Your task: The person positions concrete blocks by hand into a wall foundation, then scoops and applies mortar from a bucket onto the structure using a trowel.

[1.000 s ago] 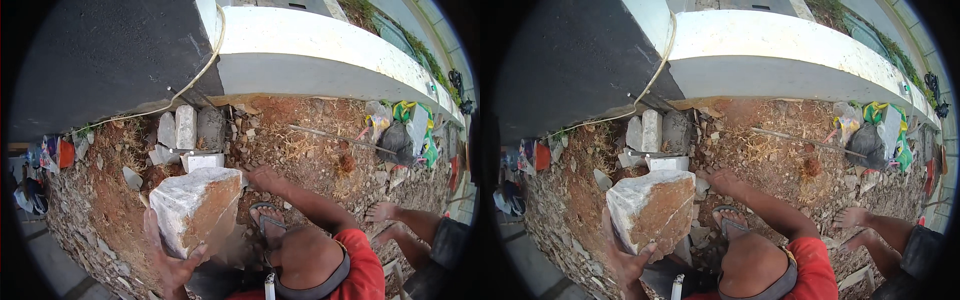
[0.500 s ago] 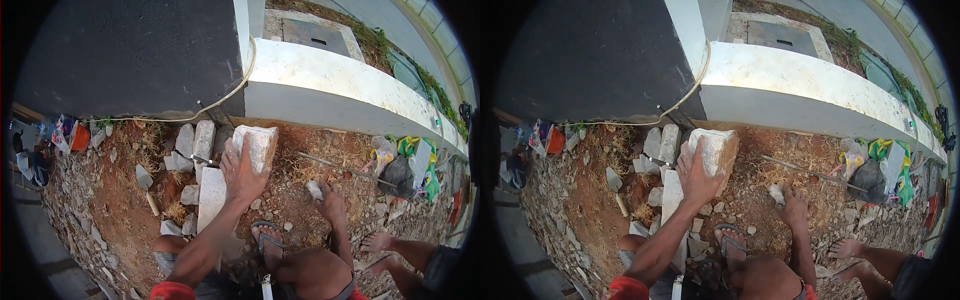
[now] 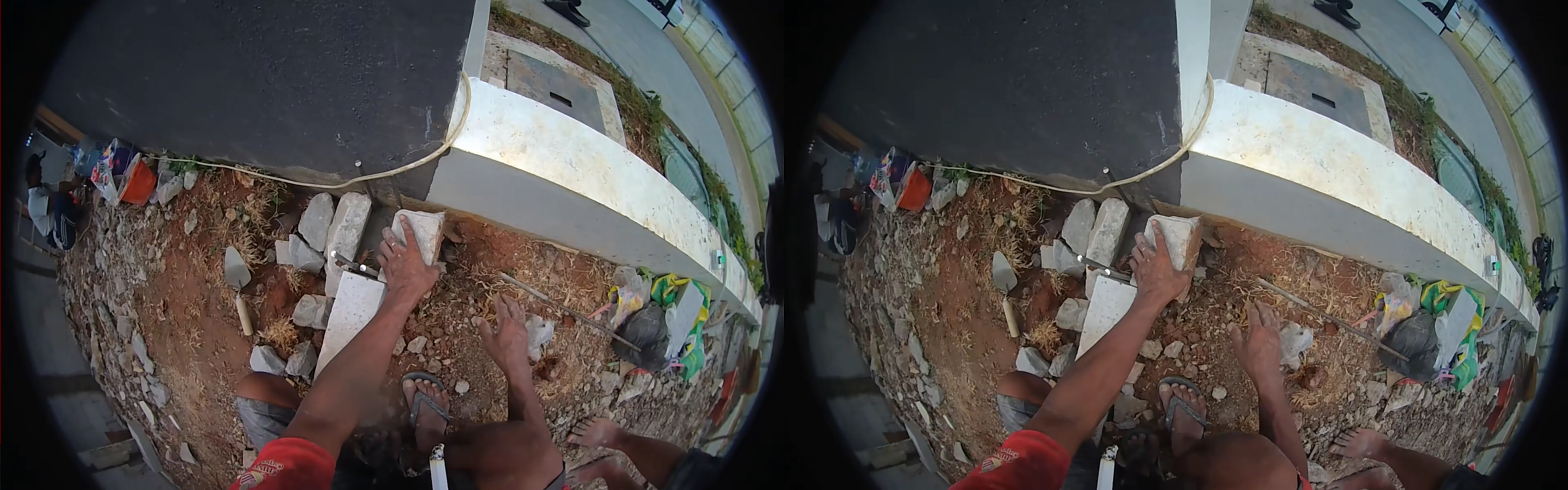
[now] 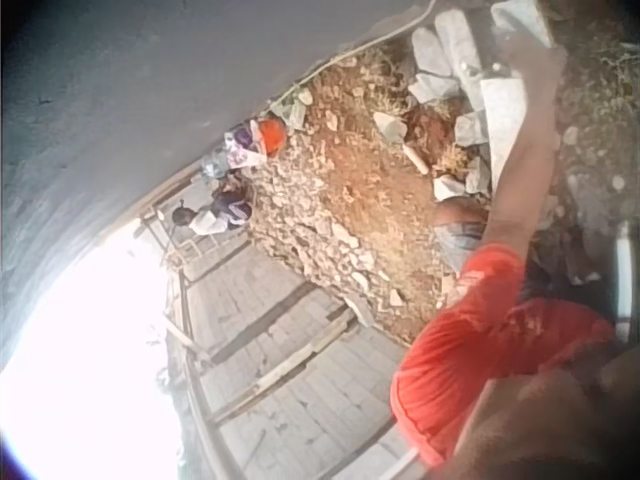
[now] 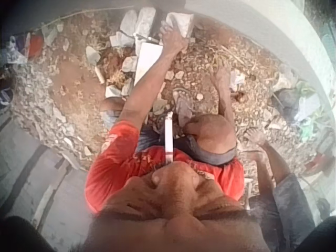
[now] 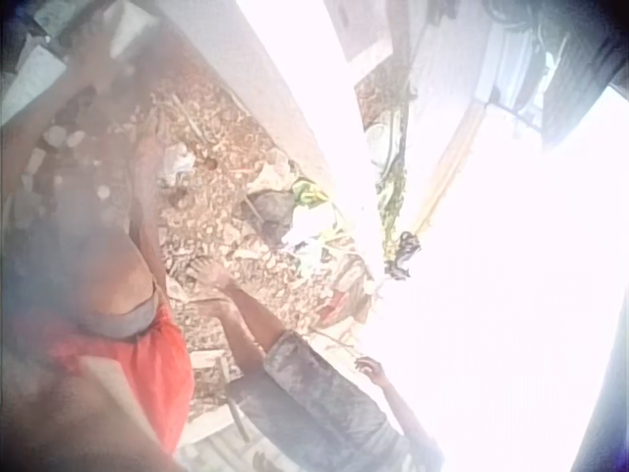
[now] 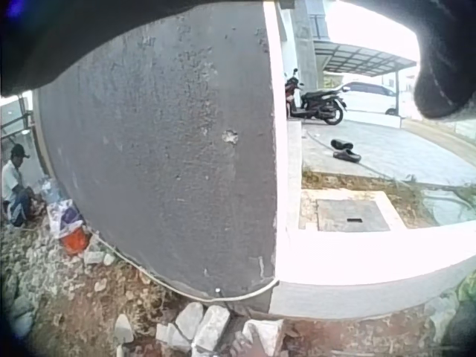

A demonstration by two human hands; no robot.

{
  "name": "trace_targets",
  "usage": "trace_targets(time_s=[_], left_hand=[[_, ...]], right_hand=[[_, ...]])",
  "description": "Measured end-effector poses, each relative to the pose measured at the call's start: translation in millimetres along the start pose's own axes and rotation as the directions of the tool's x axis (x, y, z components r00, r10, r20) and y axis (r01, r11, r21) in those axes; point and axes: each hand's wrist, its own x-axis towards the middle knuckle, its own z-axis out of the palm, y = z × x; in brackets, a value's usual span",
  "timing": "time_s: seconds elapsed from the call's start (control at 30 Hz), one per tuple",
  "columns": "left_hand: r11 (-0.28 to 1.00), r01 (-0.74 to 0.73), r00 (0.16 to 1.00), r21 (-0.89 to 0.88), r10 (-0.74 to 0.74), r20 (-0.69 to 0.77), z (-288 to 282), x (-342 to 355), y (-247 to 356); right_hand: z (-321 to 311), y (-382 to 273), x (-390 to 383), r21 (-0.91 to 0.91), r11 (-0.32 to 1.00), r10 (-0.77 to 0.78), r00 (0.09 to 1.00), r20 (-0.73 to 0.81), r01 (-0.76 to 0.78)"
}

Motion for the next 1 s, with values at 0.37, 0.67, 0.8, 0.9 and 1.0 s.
trace_targets(time_s=[0.37, 0.67, 0.8, 0.9, 1.0], left_hand=[[0.995, -0.086, 0.992, 0.057, 0.091, -0.091, 14.0, 6.7, -4.8], [0.993, 0.017, 0.994, -0.121, -0.03, -0.102, 21.2, -0.9, -2.0], [0.983, -0.152, 0.979, -0.101, 0.136, -0.15, 25.6, -18.1, -12.1], [0.93, -0.318, 0.936, -0.182, 0.278, -0.216, 23.3, -22.9, -27.9], [0.93, -0.286, 0.956, -0.233, 0.258, -0.142, 21.2, -29.1, -30.2]], right_hand=[[110.4, -5.6, 82.3, 0.706, 0.674, 0.062, 0.968, 0.241, -0.219], [117.7, -37.3, 85.2, 0.873, 0.4, 0.008, 0.953, 0.301, -0.279], [81.3, -32.2, 64.6, 0.89, 0.371, 0.187, 0.96, 0.209, -0.266], [60.5, -32.4, 59.1, 0.921, 0.329, 0.234, 0.963, 0.137, -0.211], [50.8, -48.1, 78.7, 0.912, 0.363, 0.236, 0.965, 0.111, -0.194]])
